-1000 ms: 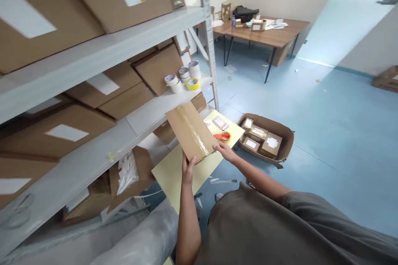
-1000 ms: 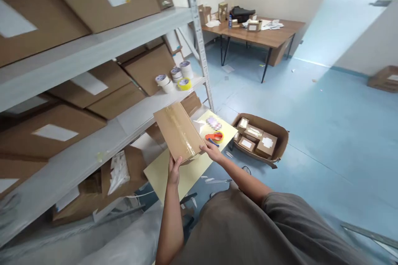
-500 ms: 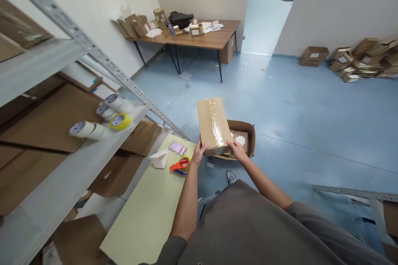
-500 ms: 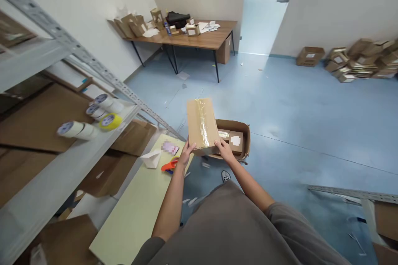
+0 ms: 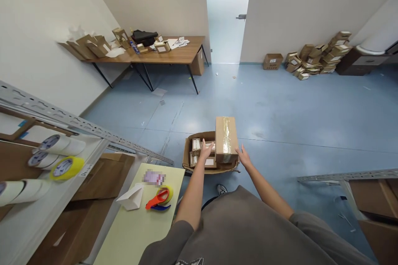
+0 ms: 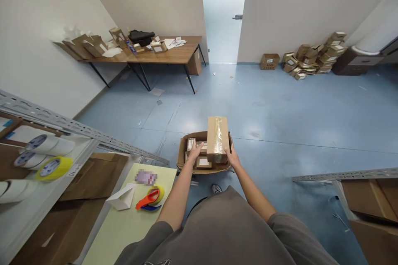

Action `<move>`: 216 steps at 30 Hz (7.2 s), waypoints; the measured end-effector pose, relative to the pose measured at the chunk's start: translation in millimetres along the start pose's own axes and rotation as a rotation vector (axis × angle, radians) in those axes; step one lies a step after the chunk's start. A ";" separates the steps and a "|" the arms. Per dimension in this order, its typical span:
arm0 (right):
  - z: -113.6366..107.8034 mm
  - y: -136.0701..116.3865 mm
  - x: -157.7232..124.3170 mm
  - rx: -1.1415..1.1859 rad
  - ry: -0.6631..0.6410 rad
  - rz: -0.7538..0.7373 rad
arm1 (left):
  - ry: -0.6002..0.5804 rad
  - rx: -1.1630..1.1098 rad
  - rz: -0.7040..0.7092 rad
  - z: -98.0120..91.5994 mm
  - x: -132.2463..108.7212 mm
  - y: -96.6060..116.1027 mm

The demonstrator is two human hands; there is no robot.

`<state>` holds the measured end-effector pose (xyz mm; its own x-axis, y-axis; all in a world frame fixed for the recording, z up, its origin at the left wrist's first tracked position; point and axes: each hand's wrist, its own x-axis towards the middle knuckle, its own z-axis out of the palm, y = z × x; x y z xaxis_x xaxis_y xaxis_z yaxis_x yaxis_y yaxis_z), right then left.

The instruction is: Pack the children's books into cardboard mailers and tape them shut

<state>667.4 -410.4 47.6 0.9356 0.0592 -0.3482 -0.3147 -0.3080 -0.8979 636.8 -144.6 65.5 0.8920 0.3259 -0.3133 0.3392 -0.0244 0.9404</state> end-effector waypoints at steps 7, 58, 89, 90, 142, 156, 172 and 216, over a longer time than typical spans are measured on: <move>-7.8 -22.2 12.4 0.120 0.029 -0.095 | 0.163 -0.031 -0.055 -27.7 -1.4 -12.9; 405.9 3.0 -241.8 -0.575 -0.883 -0.545 | 0.948 -0.297 -0.114 -237.9 -401.5 -220.9; 411.2 -128.0 -301.6 -0.955 -1.069 -1.283 | 1.122 -0.170 0.072 -329.3 -445.8 -111.3; 407.3 -141.0 -311.8 -0.917 -1.075 -1.341 | 1.118 -0.159 0.126 -339.4 -453.7 -98.4; 537.4 -230.6 -378.2 -0.504 -1.114 -1.592 | 1.570 0.227 0.186 -418.7 -499.4 -42.5; 727.0 -251.7 -377.8 -0.732 -1.200 -1.572 | 1.692 0.215 -0.091 -408.2 -505.5 -71.4; 635.2 -163.9 -404.8 -0.151 -1.409 -1.405 | 1.986 0.102 -0.209 -356.8 -542.5 -87.2; 280.4 214.1 -923.0 -0.281 -2.640 -1.719 | 2.753 -0.639 -0.465 83.4 -974.6 -294.0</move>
<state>-308.4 -264.7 101.2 -0.9836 -0.0329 0.1775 -0.1417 0.7502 -0.6459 -307.4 -533.9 83.3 -0.9861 -0.0880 -0.1410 -0.1564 0.2036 0.9665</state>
